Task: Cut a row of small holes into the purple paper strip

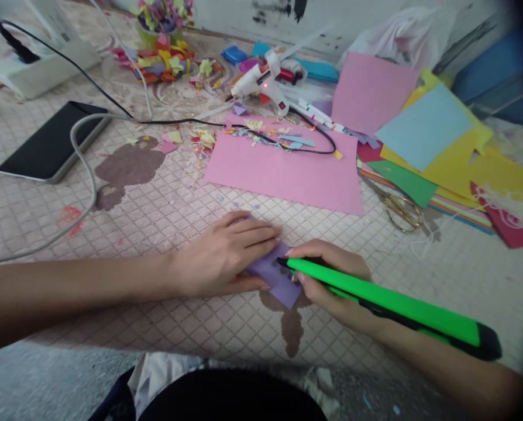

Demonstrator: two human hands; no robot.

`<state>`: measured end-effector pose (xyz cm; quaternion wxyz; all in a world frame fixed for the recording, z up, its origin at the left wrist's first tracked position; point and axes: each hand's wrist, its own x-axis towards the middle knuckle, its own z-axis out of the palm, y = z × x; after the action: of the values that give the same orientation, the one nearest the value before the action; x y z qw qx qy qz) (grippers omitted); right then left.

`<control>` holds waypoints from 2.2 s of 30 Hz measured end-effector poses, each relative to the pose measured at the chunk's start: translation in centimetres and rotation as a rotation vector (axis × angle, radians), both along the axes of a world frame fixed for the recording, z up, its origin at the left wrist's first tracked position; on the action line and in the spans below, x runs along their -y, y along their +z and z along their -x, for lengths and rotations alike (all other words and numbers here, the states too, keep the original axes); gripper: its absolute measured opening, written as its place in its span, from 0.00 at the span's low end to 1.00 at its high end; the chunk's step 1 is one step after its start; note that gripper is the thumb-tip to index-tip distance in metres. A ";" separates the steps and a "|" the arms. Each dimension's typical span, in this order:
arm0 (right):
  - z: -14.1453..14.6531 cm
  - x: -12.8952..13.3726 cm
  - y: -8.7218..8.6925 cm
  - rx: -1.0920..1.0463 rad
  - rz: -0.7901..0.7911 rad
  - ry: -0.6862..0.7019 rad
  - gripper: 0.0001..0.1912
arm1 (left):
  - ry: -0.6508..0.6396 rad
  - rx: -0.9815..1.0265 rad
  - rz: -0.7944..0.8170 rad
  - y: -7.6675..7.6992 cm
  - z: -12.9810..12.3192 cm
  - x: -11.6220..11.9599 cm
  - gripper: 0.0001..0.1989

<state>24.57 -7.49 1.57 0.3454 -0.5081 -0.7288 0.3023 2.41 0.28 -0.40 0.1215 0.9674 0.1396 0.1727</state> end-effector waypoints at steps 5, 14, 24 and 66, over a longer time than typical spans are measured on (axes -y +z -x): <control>0.1 0.0 -0.1 0.004 -0.008 0.009 0.12 | 0.000 0.007 -0.007 0.0 0.0 0.1 0.26; 0.2 0.2 0.1 -0.100 0.088 -0.082 0.09 | 0.006 0.015 -0.011 0.0 0.0 0.1 0.28; 0.0 0.2 -0.2 -0.025 0.038 -0.011 0.11 | 0.007 0.022 -0.011 -0.1 0.0 0.1 0.27; 0.2 -0.2 0.0 0.016 -0.039 0.021 0.10 | 0.010 0.021 0.017 0.0 -0.1 0.1 0.27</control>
<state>24.35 -7.33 1.54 0.3463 -0.4961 -0.7425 0.2876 2.52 0.19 -0.41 0.1304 0.9638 0.1445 0.1821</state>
